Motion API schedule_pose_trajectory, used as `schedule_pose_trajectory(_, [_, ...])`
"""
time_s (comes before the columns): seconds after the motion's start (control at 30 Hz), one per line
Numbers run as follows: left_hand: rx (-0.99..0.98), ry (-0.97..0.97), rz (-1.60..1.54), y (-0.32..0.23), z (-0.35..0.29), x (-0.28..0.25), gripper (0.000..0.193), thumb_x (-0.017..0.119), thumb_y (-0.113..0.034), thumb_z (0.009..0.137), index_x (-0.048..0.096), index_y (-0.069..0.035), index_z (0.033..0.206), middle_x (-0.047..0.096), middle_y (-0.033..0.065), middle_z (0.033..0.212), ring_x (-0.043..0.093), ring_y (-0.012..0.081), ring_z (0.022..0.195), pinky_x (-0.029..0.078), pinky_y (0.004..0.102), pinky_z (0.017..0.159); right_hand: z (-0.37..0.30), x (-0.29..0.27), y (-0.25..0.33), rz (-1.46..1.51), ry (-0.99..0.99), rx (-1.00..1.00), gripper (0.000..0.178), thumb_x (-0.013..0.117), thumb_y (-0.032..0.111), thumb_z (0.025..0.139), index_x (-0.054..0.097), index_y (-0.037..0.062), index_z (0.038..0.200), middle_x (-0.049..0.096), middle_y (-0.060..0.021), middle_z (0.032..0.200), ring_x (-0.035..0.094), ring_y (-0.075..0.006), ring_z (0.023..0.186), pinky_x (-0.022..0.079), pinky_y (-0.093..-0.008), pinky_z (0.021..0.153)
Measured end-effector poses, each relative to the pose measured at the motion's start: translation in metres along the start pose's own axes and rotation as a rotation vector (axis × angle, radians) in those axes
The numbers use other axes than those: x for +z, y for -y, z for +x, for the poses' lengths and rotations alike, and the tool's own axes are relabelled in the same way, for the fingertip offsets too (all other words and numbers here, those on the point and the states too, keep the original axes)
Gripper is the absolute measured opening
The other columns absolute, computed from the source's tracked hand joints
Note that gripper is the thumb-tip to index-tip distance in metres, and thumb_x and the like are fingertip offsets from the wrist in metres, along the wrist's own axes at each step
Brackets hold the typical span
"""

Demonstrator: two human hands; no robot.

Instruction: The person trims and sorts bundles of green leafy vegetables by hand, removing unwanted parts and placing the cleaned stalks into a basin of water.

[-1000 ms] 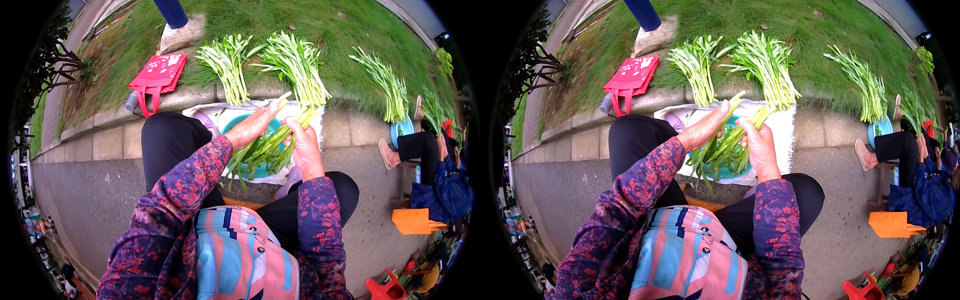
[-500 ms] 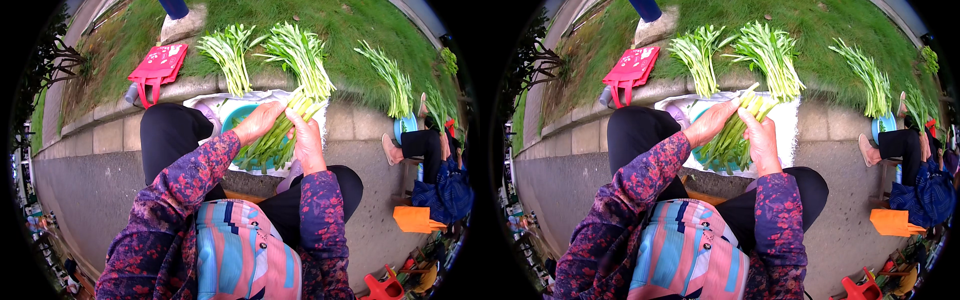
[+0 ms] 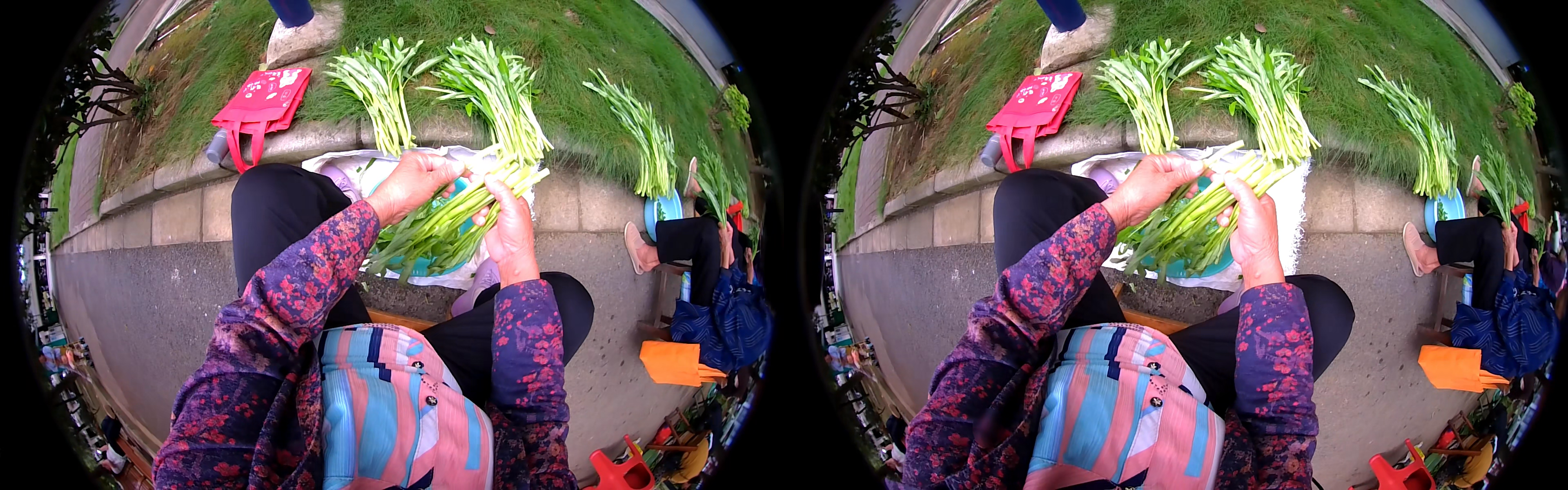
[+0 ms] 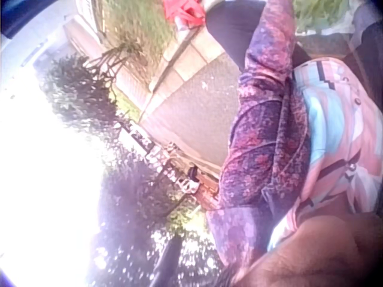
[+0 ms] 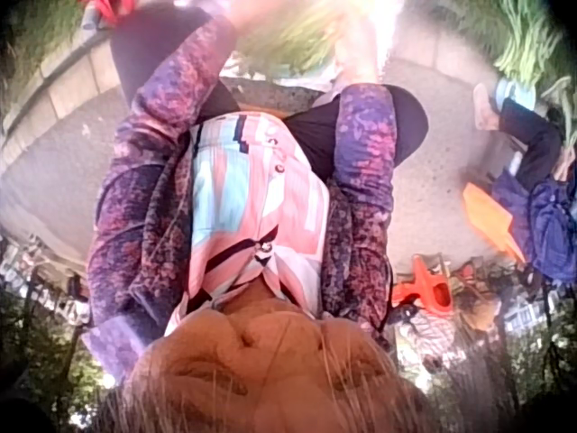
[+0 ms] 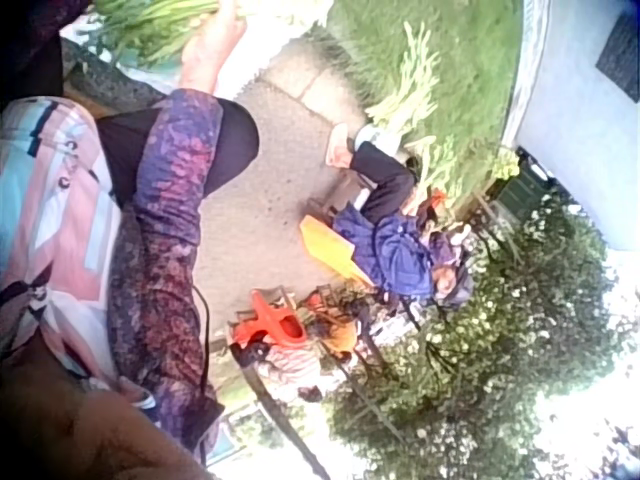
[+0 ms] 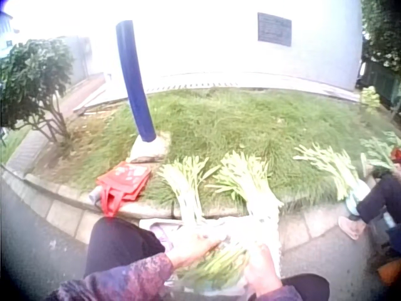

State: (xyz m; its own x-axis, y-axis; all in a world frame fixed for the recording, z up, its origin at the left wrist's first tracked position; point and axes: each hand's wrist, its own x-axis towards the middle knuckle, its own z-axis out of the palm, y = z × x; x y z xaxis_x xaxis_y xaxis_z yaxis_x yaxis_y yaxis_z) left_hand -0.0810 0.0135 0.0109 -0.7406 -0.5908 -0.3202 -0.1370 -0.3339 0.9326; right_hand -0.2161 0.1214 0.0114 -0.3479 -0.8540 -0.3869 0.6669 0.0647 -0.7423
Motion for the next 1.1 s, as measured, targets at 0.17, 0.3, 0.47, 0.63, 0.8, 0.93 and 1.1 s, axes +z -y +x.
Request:
schedule_pose_trajectory(0.17, [-0.053, 0.009, -0.034, 0.007, 0.000, 0.015, 0.027, 0.055, -0.023, 0.092, 0.066, 0.001, 0.095, 0.066, 0.0047, 0.084, 0.057, 0.0077, 0.071, 0.048, 0.0245, 0.067, 0.003, -0.005, -0.006, 0.108, -0.060, 0.029, 0.019, 0.060, 0.020, 0.085, 0.058, 0.0047, 0.097, 0.059, -0.0012, 0.078, 0.047, -0.0070, 0.056, 0.037, -0.0213, 0.045])
schedule_pose_trajectory(0.3, [-0.072, 0.068, -0.031, 0.004, 0.000, 0.021, 0.029, 0.054, -0.025, 0.092, 0.066, 0.002, 0.097, 0.066, 0.0040, 0.085, 0.056, 0.0069, 0.071, 0.048, 0.0240, 0.067, 0.006, -0.008, -0.006, 0.176, -0.058, 0.066, 0.015, 0.061, 0.018, 0.085, 0.059, 0.0053, 0.092, 0.057, -0.0002, 0.073, 0.047, -0.0066, 0.055, 0.035, -0.0209, 0.044])
schedule_pose_trajectory(0.47, [-0.109, 0.155, 0.064, 0.005, 0.004, 0.020, 0.029, 0.053, -0.025, 0.093, 0.066, 0.001, 0.098, 0.066, 0.0037, 0.086, 0.055, 0.0064, 0.072, 0.048, 0.0243, 0.068, 0.002, -0.008, -0.004, 0.111, -0.050, 0.065, 0.019, 0.063, 0.020, 0.085, 0.060, 0.0039, 0.094, 0.059, -0.0009, 0.075, 0.048, -0.0066, 0.054, 0.034, -0.0202, 0.042])
schedule_pose_trajectory(0.63, [-0.041, 0.245, 0.070, 0.002, 0.013, 0.015, 0.030, 0.054, -0.025, 0.093, 0.064, 0.001, 0.105, 0.066, 0.0042, 0.091, 0.057, 0.0077, 0.080, 0.047, 0.0247, 0.076, 0.002, -0.007, 0.000, 0.087, -0.090, 0.006, 0.023, 0.062, 0.020, 0.084, 0.062, 0.0008, 0.096, 0.060, -0.0022, 0.078, 0.048, -0.0071, 0.055, 0.034, -0.0205, 0.043])
schedule_pose_trajectory(0.8, [0.139, -0.142, 0.245, -0.017, 0.005, -0.004, 0.031, 0.059, -0.020, 0.089, 0.061, 0.002, 0.110, 0.065, 0.0062, 0.098, 0.057, 0.0098, 0.090, 0.045, 0.0252, 0.083, 0.004, -0.013, 0.007, 0.185, -0.137, 0.032, 0.026, 0.060, 0.023, 0.085, 0.061, 0.0016, 0.100, 0.060, -0.0018, 0.082, 0.047, -0.0069, 0.058, 0.033, -0.0205, 0.044])
schedule_pose_trajectory(0.93, [0.138, -0.215, 0.138, -0.018, -0.009, -0.030, 0.018, 0.061, -0.015, 0.087, 0.064, 0.001, 0.093, 0.064, 0.0016, 0.080, 0.055, 0.0062, 0.071, 0.044, 0.0205, 0.068, 0.009, -0.026, 0.013, 0.309, -0.139, -0.015, 0.024, 0.059, 0.025, 0.086, 0.059, 0.0057, 0.101, 0.060, -0.0019, 0.088, 0.046, -0.0060, 0.057, 0.034, -0.0204, 0.043])
schedule_pose_trajectory(1.1, [0.111, -0.337, 0.061, -0.016, -0.032, -0.045, 0.015, 0.062, -0.017, 0.087, 0.063, -0.002, 0.087, 0.061, -0.0006, 0.072, 0.051, 0.0041, 0.063, 0.040, 0.0185, 0.059, 0.008, -0.039, 0.031, 0.463, -0.185, -0.090, 0.024, 0.059, 0.025, 0.086, 0.058, 0.0070, 0.101, 0.058, -0.0004, 0.083, 0.042, -0.0071, 0.054, 0.033, -0.0217, 0.044])
